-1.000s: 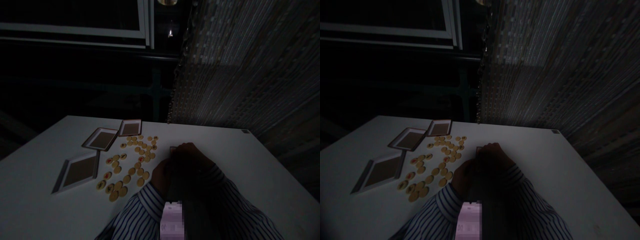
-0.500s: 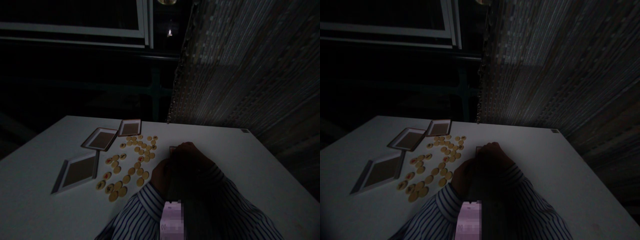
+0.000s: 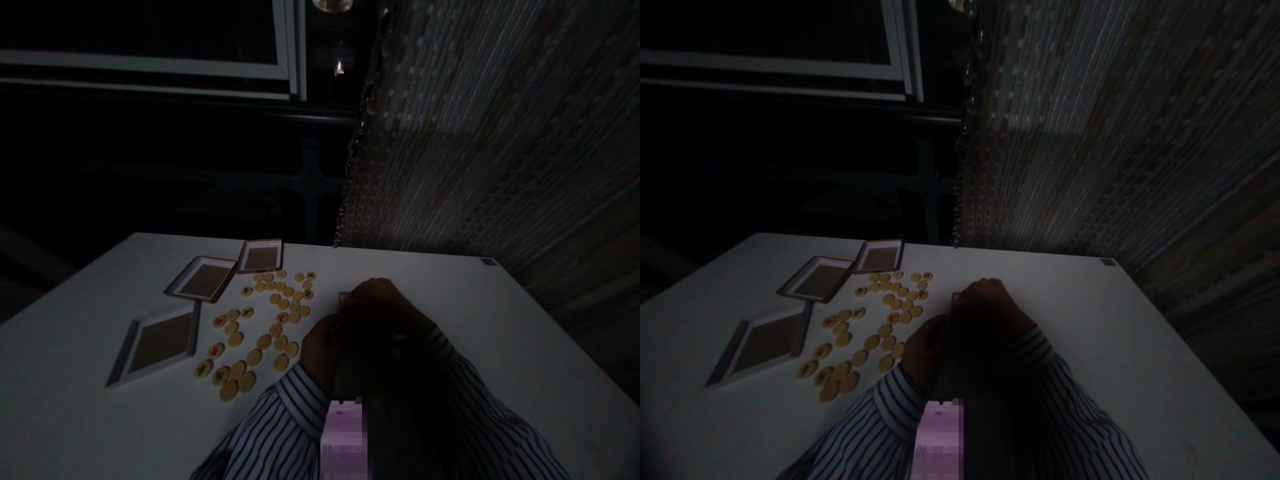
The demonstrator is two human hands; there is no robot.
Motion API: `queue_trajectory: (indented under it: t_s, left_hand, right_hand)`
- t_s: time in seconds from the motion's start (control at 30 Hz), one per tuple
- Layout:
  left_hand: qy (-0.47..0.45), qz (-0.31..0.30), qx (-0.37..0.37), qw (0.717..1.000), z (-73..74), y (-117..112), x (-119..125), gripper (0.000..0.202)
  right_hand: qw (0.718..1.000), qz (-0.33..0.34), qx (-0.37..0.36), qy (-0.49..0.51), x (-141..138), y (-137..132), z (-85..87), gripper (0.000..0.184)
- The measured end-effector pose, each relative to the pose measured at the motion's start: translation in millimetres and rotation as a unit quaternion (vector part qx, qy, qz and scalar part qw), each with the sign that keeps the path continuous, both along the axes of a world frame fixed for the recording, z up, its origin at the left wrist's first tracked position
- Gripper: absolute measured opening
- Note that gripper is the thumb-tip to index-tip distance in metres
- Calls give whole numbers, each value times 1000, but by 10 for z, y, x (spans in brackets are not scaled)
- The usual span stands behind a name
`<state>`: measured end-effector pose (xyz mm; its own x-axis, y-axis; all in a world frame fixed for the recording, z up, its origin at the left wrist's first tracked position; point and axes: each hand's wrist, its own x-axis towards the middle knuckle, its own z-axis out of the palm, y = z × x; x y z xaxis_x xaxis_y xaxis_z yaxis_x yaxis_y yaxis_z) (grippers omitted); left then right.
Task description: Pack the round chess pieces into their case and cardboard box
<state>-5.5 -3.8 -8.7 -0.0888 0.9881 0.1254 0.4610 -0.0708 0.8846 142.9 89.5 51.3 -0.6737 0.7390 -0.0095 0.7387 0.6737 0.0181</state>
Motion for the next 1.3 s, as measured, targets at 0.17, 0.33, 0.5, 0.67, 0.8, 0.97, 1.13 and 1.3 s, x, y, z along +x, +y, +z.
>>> queue_trajectory:
  t_s: [0.17, 0.33, 0.5, 0.67, 0.8, 0.97, 1.13, 1.3]
  left_hand:
    - [-41, 56, -6, 998, 76, 14, -93, 29]
    - [-42, 75, 31, 996, 189, 54, -319, 29]
    - [4, 74, 70, 995, 315, 144, -692, 32]
    - [150, 110, 100, 977, 329, 197, -979, 31]
    - [205, 94, 95, 970, 213, 196, -1072, 32]
    - [243, 87, 107, 960, 52, 202, -1112, 29]
    - [286, 51, 109, 951, 62, 180, -1111, 28]
    - [286, 54, 106, 951, 69, 160, -1064, 29]
  right_hand:
    - [997, -19, 22, 69, 158, -5, 112, 26]
    - [993, -29, 43, 103, 179, -98, 226, 26]
    - [996, -15, 35, 79, 126, -127, 281, 28]
    - [999, 10, 29, 22, -75, -108, 212, 26]
    - [999, 47, 11, 0, -339, -113, 121, 25]
    - [996, 84, -6, -10, -651, -141, 64, 28]
    - [995, 90, -9, -31, -877, -138, -22, 24]
    - [994, 90, -9, -58, -981, -119, -129, 24]
